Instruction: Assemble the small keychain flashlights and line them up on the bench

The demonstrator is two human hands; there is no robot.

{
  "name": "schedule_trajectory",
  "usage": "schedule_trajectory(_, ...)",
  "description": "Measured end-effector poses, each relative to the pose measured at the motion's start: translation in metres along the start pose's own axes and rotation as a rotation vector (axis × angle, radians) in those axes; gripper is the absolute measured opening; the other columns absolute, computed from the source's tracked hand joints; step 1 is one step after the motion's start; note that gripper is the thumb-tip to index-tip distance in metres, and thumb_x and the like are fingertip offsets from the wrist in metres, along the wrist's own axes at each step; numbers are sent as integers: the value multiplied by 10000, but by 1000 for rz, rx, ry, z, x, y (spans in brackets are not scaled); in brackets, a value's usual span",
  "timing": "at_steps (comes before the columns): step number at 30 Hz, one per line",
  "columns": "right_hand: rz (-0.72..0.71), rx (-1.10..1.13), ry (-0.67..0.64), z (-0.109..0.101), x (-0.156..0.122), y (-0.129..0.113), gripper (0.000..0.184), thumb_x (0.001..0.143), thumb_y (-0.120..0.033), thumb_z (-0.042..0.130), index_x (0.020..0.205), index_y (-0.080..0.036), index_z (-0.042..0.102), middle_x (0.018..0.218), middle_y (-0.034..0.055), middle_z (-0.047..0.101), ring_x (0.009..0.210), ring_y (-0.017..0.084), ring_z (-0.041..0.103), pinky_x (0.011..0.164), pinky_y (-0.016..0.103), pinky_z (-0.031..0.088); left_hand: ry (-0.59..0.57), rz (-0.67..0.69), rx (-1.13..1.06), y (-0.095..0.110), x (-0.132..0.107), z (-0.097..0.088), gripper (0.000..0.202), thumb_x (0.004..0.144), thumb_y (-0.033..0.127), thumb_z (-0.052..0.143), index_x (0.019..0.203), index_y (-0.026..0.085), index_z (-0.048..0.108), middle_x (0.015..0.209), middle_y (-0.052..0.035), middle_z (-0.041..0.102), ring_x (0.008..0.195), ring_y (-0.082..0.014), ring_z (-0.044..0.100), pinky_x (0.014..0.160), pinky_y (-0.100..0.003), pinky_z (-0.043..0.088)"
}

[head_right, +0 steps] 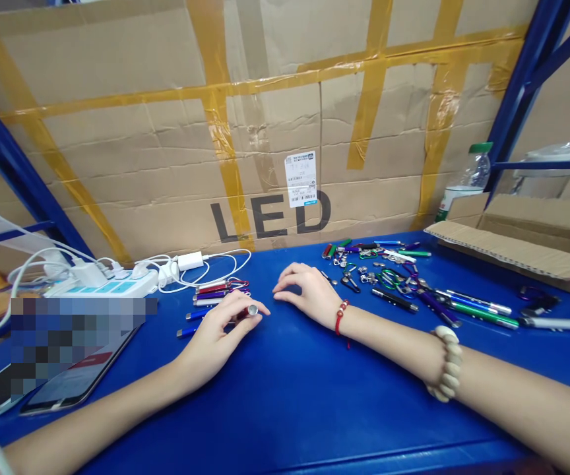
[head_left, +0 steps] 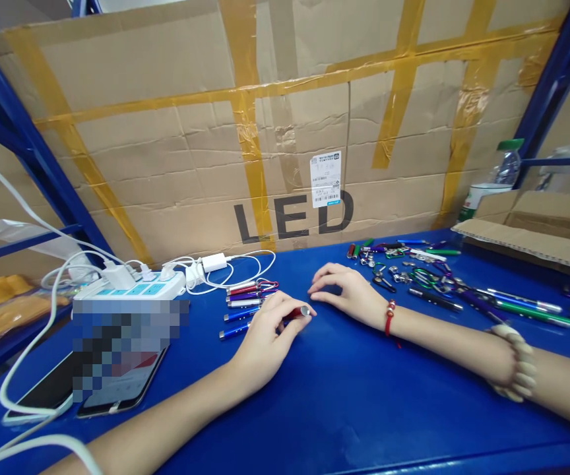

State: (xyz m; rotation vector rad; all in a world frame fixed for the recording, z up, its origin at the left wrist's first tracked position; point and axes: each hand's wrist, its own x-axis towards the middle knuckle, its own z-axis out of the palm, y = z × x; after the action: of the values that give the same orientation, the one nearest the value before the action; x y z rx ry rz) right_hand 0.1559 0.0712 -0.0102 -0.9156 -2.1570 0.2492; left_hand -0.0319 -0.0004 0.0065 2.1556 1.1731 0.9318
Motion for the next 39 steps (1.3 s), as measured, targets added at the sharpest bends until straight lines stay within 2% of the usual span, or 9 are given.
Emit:
schedule_trajectory(4, 75, 238, 169, 1, -4, -21, 154, 778, -334, 601, 810, -223, 703, 908, 46, 599, 792, 155, 585, 622, 265, 480, 2, 1, 42, -2, 1, 2, 168, 877, 245, 449, 879, 195, 609, 863, -28, 573, 850, -180, 522, 733, -263, 406)
schedule_trajectory(10, 105, 511, 48, 5, -10, -40, 204, 788, -363, 574, 802, -201, 697, 901, 47, 587, 766, 139, 588, 645, 261, 500, 23, 22, 75, -7, 3, 4, 195, 879, 247, 440, 711, 174, 507, 727, -1, 512, 705, -152, 476, 651, -245, 380)
schedule_trajectory(16, 116, 564, -34, 3, -12, -40, 230, 772, -402, 588, 768, -196, 690, 846, 37, 591, 719, 124, 554, 582, 233, 464, 1, 11, 101, -8, 2, 4, 207, 886, 250, 435, 711, 170, 512, 723, -4, 504, 689, -150, 449, 625, -249, 349)
schedule_trajectory(20, 109, 536, -49, 2, -12, -44, 176, 764, -343, 603, 777, -186, 680, 839, 30, 592, 641, 95, 530, 535, 209, 439, -22, 9, 83, -8, 3, 4, 191, 888, 231, 432, 736, 169, 529, 751, -7, 520, 702, -150, 462, 638, -249, 357)
schedule_trajectory(23, 98, 458, 0, 2, -12, -43, 161, 798, -316, 568, 807, -184, 660, 837, 28, 606, 645, 96, 546, 541, 206, 445, -19, 0, 53, -8, 3, 4, 163, 887, 215, 432, 777, 176, 545, 785, -10, 548, 735, -155, 488, 666, -251, 372)
schedule_trajectory(26, 13, 227, 56, -1, -12, -37, 208, 870, -290, 464, 880, -184, 643, 884, 40, 623, 713, 111, 574, 593, 222, 457, -3, 19, 30, -7, 2, 2, 163, 887, 174, 422, 811, 189, 566, 842, -12, 579, 816, -164, 512, 732, -258, 380)
schedule_trajectory(29, -80, -140, -9, -4, -11, -27, 232, 852, -295, 483, 987, -188, 637, 992, 53, 618, 823, 155, 583, 703, 287, 470, 27, 58, 48, -5, 2, 1, 183, 882, 143, 425, 806, 196, 583, 844, -11, 586, 856, -168, 507, 784, -271, 372)
schedule_trajectory(32, -38, -404, -127, -5, -10, -19, 298, 804, -351, 545, 1035, -190, 641, 1045, 66, 614, 916, 218, 571, 772, 354, 466, 53, 61, 38, -5, 1, 0, 182, 890, 165, 432, 820, 201, 596, 882, -16, 590, 884, -171, 502, 792, -275, 376)
schedule_trajectory(39, 41, -494, -217, -5, -6, -10, 240, 868, -291, 487, 1005, -222, 672, 953, 48, 662, 920, 201, 597, 774, 312, 478, 55, 48, 12, -2, 0, 0, 174, 899, 189, 441, 808, 187, 589, 882, -19, 585, 887, -164, 507, 803, -269, 381)
